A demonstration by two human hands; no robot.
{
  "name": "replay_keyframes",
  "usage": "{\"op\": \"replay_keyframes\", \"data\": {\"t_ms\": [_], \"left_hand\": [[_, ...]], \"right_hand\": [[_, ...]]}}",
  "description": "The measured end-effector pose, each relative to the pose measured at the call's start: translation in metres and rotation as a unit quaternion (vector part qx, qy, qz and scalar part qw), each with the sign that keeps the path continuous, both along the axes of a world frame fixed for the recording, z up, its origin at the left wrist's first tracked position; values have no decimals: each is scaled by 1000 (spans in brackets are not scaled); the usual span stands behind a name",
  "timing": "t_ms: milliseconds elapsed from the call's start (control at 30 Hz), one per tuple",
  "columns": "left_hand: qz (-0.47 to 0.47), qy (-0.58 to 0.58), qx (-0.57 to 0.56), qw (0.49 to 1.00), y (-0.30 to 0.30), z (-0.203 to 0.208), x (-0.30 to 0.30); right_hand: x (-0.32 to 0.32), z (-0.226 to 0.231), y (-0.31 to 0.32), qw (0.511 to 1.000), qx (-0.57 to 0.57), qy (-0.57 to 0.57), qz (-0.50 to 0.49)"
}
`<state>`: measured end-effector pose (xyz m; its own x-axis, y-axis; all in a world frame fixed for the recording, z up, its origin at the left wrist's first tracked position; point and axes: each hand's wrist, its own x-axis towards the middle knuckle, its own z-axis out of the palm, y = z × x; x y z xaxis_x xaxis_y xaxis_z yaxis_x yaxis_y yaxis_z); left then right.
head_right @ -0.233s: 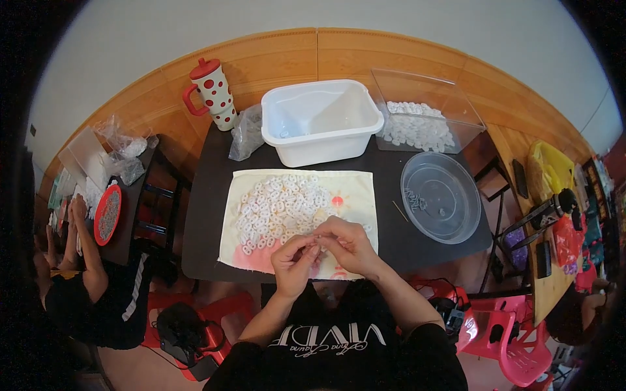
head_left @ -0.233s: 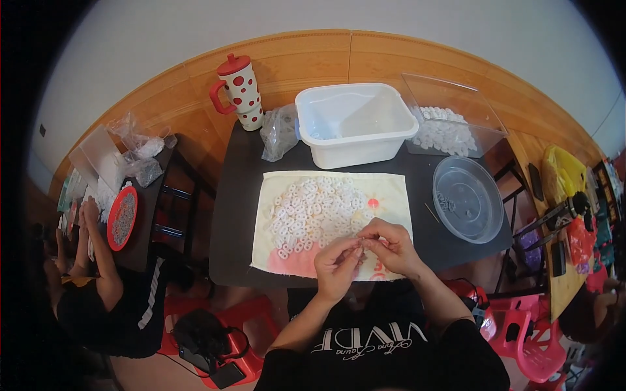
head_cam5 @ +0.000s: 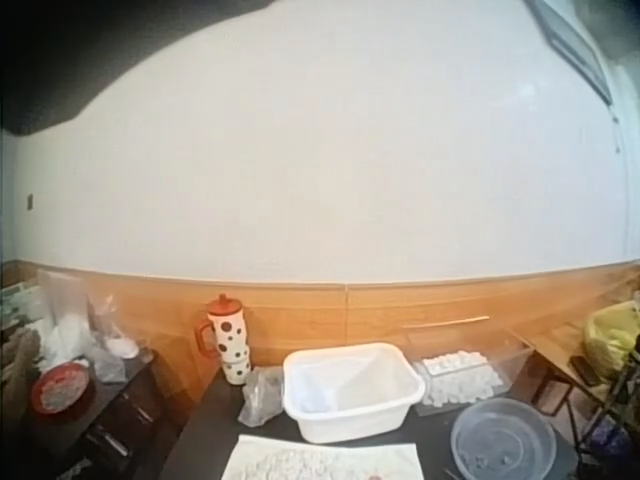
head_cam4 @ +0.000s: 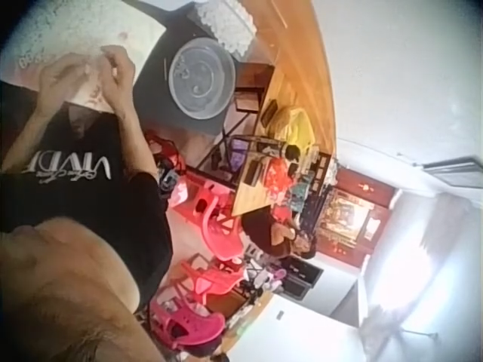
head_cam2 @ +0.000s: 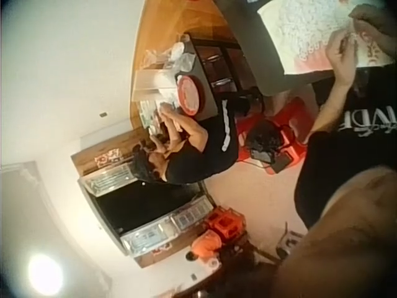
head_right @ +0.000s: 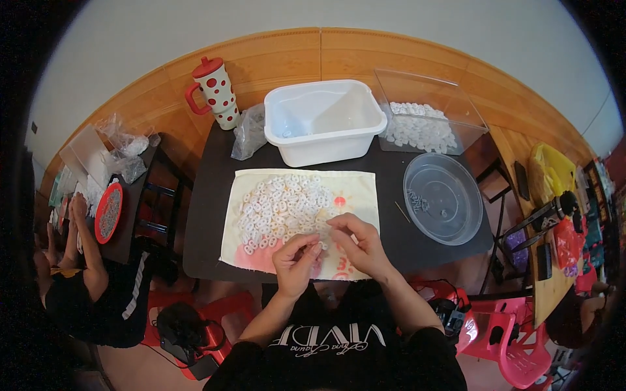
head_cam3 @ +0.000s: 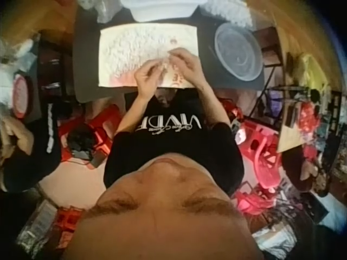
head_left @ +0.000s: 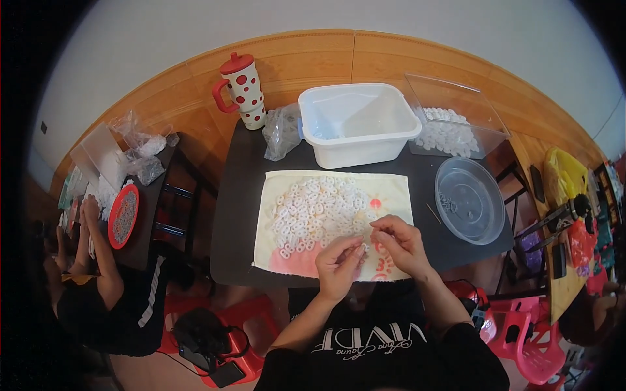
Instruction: Sorting and inspecting small white plastic components on a table into different containers.
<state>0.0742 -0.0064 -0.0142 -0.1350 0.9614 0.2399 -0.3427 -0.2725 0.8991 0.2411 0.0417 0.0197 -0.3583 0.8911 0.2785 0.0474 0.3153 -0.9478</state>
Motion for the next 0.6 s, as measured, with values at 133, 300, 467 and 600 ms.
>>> {"op": "replay_keyframes", "data": {"t_ms": [133, 300, 467, 600], "left_hand": [[8, 17, 14, 1000, 1, -2, -1], [-13, 23, 9, 1000, 0, 0, -2], [14, 21, 1, 1000, 0, -2, -1], [17, -13, -1, 1000, 1, -4, -2]], "right_hand": [[-4, 15, -14, 998, 48, -36, 9], [-4, 14, -16, 999, 42, -31, -6], [8, 21, 1, 994, 89, -67, -18], [19, 26, 23, 947, 203, -217, -124]]}}
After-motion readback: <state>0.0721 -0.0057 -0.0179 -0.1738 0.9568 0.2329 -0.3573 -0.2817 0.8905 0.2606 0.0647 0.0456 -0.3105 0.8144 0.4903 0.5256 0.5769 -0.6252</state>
